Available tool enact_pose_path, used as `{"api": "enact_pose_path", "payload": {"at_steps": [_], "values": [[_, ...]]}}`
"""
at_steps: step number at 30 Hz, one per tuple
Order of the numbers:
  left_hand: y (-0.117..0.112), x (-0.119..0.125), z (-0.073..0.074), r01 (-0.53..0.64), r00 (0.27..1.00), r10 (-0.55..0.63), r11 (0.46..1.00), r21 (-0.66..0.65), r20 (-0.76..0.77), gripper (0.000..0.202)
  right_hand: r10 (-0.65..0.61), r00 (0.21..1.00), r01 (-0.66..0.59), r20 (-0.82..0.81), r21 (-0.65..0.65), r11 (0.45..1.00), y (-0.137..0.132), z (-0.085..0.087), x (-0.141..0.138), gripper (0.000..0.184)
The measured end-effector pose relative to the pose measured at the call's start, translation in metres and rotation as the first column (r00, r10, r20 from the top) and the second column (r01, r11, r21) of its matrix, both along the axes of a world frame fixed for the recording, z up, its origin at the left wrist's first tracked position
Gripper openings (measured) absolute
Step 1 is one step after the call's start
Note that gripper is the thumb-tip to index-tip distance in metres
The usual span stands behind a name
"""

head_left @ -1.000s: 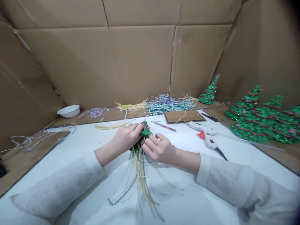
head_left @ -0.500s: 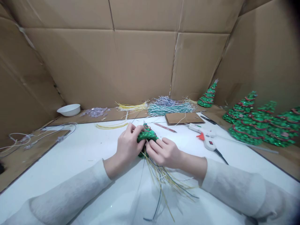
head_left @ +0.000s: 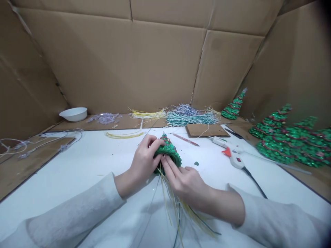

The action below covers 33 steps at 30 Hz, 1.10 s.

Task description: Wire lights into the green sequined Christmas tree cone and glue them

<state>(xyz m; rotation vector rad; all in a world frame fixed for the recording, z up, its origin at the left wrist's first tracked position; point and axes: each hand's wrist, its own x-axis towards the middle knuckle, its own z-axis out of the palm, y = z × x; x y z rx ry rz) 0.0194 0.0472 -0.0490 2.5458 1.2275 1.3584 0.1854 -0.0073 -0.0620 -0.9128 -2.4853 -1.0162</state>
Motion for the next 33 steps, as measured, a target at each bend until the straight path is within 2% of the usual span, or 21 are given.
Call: {"api": "enact_pose_path", "payload": {"at_steps": [7,13,17,21,25,33], "values": [[-0.004,-0.002,0.008,0.05,0.999,-0.049,0.996,-0.073,0.019,0.028,-0.029,0.999,0.03,0.017,-0.052,0.998,0.0,-0.002,0.0,0.05],[-0.009,-0.002,0.034,0.163,0.981,-0.185,0.95,-0.266,-0.059,0.029,-0.061,0.998,0.062,0.024,-0.068,0.996,0.003,-0.002,0.001,0.048],[-0.003,-0.001,0.046,0.178,0.962,-0.24,0.914,-0.366,-0.13,0.023,-0.075,0.997,0.075,0.002,-0.107,0.991,0.002,-0.002,0.001,0.041],[0.005,0.002,0.043,0.159,0.961,-0.227,0.919,-0.361,-0.156,0.029,-0.108,0.994,0.106,-0.015,-0.088,0.99,0.001,-0.002,-0.001,0.04],[0.009,0.004,0.037,0.162,0.962,-0.225,0.926,-0.342,-0.154,0.029,-0.128,0.992,0.128,0.001,-0.051,0.991,0.001,-0.003,-0.002,0.045],[0.012,0.003,0.032,0.173,0.957,-0.235,0.933,-0.315,-0.17,0.028,-0.135,0.99,0.136,0.036,-0.057,0.989,0.001,-0.003,-0.002,0.047]]}}
